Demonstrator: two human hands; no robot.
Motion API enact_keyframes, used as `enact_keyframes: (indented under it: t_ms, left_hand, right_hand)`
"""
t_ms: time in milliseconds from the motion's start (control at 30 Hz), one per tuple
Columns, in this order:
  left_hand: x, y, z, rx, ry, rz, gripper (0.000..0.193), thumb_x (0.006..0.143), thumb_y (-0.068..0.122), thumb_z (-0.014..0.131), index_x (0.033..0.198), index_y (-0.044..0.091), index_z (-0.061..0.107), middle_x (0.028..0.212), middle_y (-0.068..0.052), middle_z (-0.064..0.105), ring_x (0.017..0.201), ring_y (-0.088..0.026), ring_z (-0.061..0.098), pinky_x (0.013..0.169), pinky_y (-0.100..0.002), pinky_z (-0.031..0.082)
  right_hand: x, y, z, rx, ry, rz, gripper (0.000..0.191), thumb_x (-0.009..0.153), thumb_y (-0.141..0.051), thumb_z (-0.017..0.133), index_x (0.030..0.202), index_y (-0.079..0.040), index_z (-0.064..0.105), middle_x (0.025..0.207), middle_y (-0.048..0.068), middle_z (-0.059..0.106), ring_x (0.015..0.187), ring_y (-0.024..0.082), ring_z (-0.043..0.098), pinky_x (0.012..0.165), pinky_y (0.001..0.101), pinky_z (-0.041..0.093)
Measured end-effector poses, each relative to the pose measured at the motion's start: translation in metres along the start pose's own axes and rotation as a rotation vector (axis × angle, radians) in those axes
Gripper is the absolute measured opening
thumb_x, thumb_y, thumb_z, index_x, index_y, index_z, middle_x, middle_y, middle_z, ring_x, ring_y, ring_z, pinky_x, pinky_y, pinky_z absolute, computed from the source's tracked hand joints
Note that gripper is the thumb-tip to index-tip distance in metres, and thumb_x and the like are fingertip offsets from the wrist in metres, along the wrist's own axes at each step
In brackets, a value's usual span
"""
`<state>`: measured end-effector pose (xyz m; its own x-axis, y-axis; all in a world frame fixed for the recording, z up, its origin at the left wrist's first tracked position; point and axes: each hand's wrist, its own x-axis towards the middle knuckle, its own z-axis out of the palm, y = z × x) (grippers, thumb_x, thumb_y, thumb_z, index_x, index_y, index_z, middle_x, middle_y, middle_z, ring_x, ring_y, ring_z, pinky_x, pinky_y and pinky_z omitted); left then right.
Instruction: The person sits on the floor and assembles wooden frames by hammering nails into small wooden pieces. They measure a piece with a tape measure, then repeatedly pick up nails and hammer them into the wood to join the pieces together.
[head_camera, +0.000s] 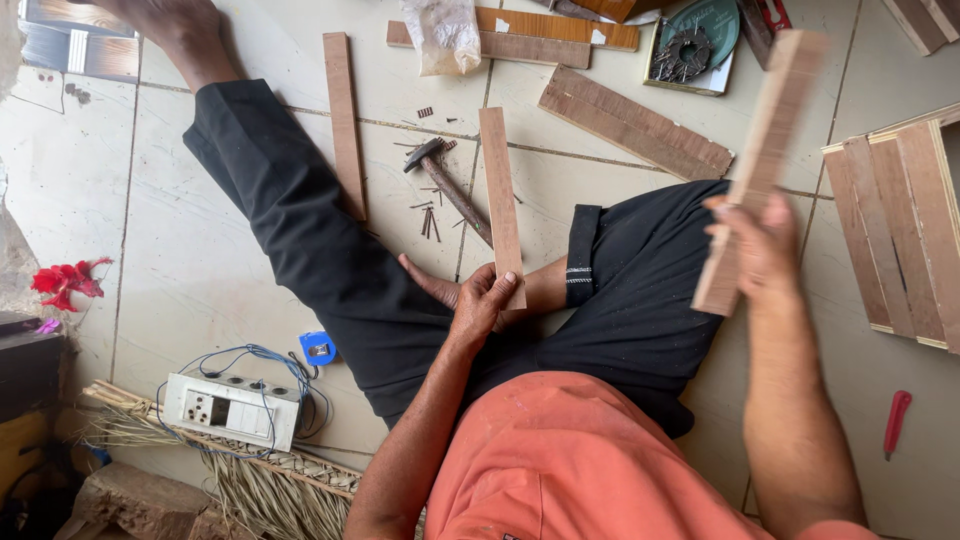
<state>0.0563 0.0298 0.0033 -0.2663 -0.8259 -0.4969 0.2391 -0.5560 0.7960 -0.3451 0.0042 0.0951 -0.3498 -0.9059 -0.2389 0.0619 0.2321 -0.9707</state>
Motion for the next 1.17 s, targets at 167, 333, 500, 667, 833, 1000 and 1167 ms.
enact_keyframes:
  t_ms: [167,333,500,667,833,1000,1167]
  left_hand:
    - [0.0,0.013,0.007,-0.058,-0.029,0.061,0.061,0.098,0.019,0.069,0.146,-0.009,0.046,0.113,-0.009,0.075,0.102,-0.012,0.073,0.089,-0.026,0.06]
    - [-0.005,0.026,0.009,0.085,0.025,0.045,0.077,0.095,0.017,0.071,0.158,-0.004,0.032,0.085,-0.008,0.067,0.078,-0.012,0.066,0.067,-0.025,0.054]
    - [-0.004,0.035,0.008,0.109,0.016,0.069,0.083,0.094,0.015,0.072,0.16,-0.002,0.024,0.081,-0.007,0.067,0.075,-0.012,0.067,0.064,-0.024,0.053]
    - [-0.004,0.043,0.008,0.106,0.021,0.067,0.079,0.093,0.013,0.073,0.16,-0.001,0.032,0.076,-0.006,0.063,0.07,-0.012,0.062,0.06,-0.025,0.049]
    - [-0.004,0.042,0.006,-0.095,-0.012,0.069,0.065,0.096,0.009,0.068,0.154,0.0,0.042,0.1,-0.012,0.071,0.092,-0.014,0.069,0.079,-0.027,0.058]
    - [-0.005,0.04,0.007,-0.191,-0.035,0.083,0.048,0.099,0.011,0.066,0.143,-0.003,0.054,0.122,-0.018,0.07,0.108,-0.019,0.069,0.092,-0.032,0.059]
    - [-0.009,0.044,0.002,-0.116,0.0,0.149,0.051,0.1,0.026,0.067,0.14,-0.004,0.059,0.128,-0.017,0.07,0.113,-0.021,0.069,0.098,-0.034,0.058]
  right_hand:
    - [-0.017,0.035,-0.092,-0.299,0.397,-0.024,0.05,0.093,0.001,0.074,0.137,0.004,0.051,0.125,0.018,0.066,0.098,0.021,0.072,0.079,0.034,0.064]
    - [-0.064,0.092,-0.098,-0.711,0.491,0.25,0.058,0.085,-0.008,0.081,0.135,0.002,0.056,0.122,0.018,0.067,0.104,0.027,0.066,0.09,0.0379,0.053]
    - [-0.09,0.11,-0.07,-0.849,0.424,0.444,0.047,0.097,-0.021,0.069,0.14,-0.002,0.062,0.121,0.02,0.071,0.106,0.032,0.068,0.093,0.0426,0.053]
    - [-0.085,0.096,-0.066,-1.055,0.325,0.359,0.049,0.098,-0.024,0.073,0.14,0.0,0.062,0.127,0.025,0.07,0.117,0.037,0.066,0.102,0.0445,0.051]
    - [-0.03,0.079,-0.089,-0.95,0.354,0.007,0.068,0.084,0.004,0.073,0.149,0.003,0.053,0.141,0.027,0.058,0.126,0.039,0.058,0.104,0.0452,0.047]
    - [0.057,0.052,-0.081,-0.582,0.335,-0.166,0.047,0.097,-0.003,0.076,0.141,-0.001,0.06,0.126,0.013,0.07,0.117,0.02,0.067,0.1,0.0334,0.056]
    - [0.128,0.025,-0.01,-0.996,0.009,-0.176,0.051,0.093,-0.015,0.082,0.139,-0.01,0.062,0.129,0.012,0.068,0.117,0.027,0.065,0.102,0.0437,0.052]
